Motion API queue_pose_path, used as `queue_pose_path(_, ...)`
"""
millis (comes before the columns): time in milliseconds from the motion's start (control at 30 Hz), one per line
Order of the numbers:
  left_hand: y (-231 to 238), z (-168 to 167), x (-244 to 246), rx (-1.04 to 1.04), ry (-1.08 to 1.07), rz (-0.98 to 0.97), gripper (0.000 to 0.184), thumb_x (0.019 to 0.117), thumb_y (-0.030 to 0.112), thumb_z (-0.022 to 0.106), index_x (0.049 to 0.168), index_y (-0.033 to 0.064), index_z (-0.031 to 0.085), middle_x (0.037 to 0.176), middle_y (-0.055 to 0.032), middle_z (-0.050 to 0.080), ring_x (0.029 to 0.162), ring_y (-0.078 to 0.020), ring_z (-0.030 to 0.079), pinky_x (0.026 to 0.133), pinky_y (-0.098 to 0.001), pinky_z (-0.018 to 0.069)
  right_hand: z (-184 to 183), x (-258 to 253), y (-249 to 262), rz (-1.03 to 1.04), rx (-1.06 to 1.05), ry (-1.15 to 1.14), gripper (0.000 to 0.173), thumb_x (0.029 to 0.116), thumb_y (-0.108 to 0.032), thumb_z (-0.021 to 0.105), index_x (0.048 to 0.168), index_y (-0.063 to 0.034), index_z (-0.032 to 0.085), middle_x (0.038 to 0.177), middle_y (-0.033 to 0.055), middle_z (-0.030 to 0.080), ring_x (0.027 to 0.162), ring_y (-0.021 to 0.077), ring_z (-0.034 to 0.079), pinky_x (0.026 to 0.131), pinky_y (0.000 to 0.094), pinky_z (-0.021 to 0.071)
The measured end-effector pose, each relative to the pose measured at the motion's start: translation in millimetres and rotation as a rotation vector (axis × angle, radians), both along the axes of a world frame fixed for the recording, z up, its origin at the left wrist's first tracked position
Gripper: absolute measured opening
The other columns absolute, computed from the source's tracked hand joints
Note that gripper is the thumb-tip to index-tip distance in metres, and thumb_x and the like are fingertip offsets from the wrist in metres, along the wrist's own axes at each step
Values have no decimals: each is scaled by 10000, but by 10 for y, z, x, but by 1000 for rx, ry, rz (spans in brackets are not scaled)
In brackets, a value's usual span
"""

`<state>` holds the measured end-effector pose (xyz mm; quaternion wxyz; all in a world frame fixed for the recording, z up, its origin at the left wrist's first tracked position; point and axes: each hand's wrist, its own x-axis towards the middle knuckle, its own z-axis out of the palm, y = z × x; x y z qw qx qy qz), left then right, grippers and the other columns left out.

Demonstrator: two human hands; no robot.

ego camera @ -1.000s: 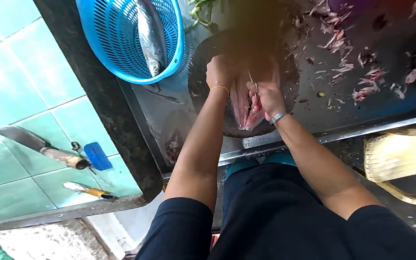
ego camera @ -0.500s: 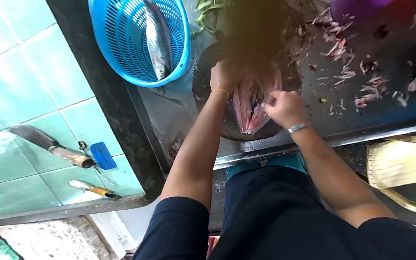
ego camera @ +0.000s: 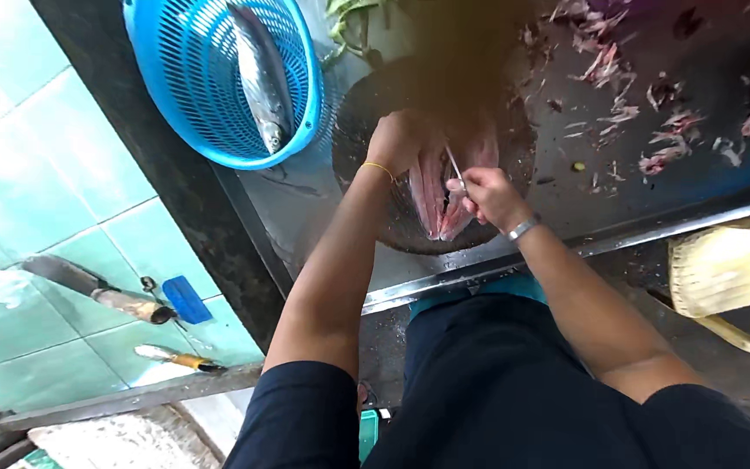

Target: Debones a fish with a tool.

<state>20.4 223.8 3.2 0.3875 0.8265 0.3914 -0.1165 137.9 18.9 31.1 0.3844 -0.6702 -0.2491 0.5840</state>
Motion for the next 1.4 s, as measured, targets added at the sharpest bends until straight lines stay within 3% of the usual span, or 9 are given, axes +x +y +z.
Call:
queue_pose_path(133,6,4,-8,-8,-26,18,302,1057,287,532,1192,92,719,1093,-117,740,1045,-255,707,964,-536,536,-177,-56,259,-29,-145,94,339,1033,-406,622,1068,-80,708,654,-4,536,483,87,449,445,258,401)
queue_pose_path(333,11,-36,55,33,54,86,305,1031,284,544,1225,134,726,1123,-105,749,1069,-263,714,966,-558,546,-115,15,127,-164,-42,-26,202,977,-260,711,954,-64,751,705,5,622,507,74,475,472,272,420)
queue_pose_path(567,23,0,98,26,11,65,320,1050,308,542,1206,98,727,1105,-96,754,1052,-226,719,986,-499,547,-256,-42,291,-193,-116,128,259,994,-308,699,1042,-54,726,633,-23,506,470,67,401,434,247,377)
queue_pose_path(733,20,-60,107,47,29,66,298,1038,295,538,1193,134,735,1093,-80,757,1044,-230,721,958,-530,553,-199,-55,133,-175,-76,-13,189,964,-257,730,982,-73,765,736,12,645,519,79,472,479,279,403)
queue_pose_path(867,35,-41,97,39,17,64,285,1019,260,556,1202,134,735,1107,-73,760,1047,-211,723,968,-503,558,-172,-66,119,-171,-50,-8,205,965,-276,731,957,-73,762,711,9,639,500,76,473,457,271,401)
queue_pose_path(967,7,-70,86,30,-17,64,291,1018,256,563,1213,116,728,1093,-80,759,1034,-206,723,964,-491,560,-267,-52,227,-121,-99,-21,306,981,-379,702,914,-80,715,666,-2,543,503,91,443,475,289,396)
queue_pose_path(1100,3,-77,132,61,17,95,309,1038,311,536,1190,132,737,1088,-79,759,1039,-229,722,956,-527,553,-325,-16,253,-144,-41,-85,207,958,-273,732,949,-69,768,798,36,695,660,114,586,639,359,503)
queue_pose_path(1233,-5,-49,171,67,72,101,311,1032,306,527,1188,134,733,1082,-99,752,1039,-277,718,937,-584,549,-253,-36,134,-159,-17,-121,197,954,-269,728,915,-79,759,760,27,682,635,114,587,607,364,499)
queue_pose_path(1400,-4,-68,156,75,29,73,306,1037,286,534,1194,113,731,1095,-102,752,1056,-255,716,963,-544,546,-330,-46,266,-139,-54,-99,307,963,-366,727,927,-61,745,775,38,654,659,127,567,643,370,490)
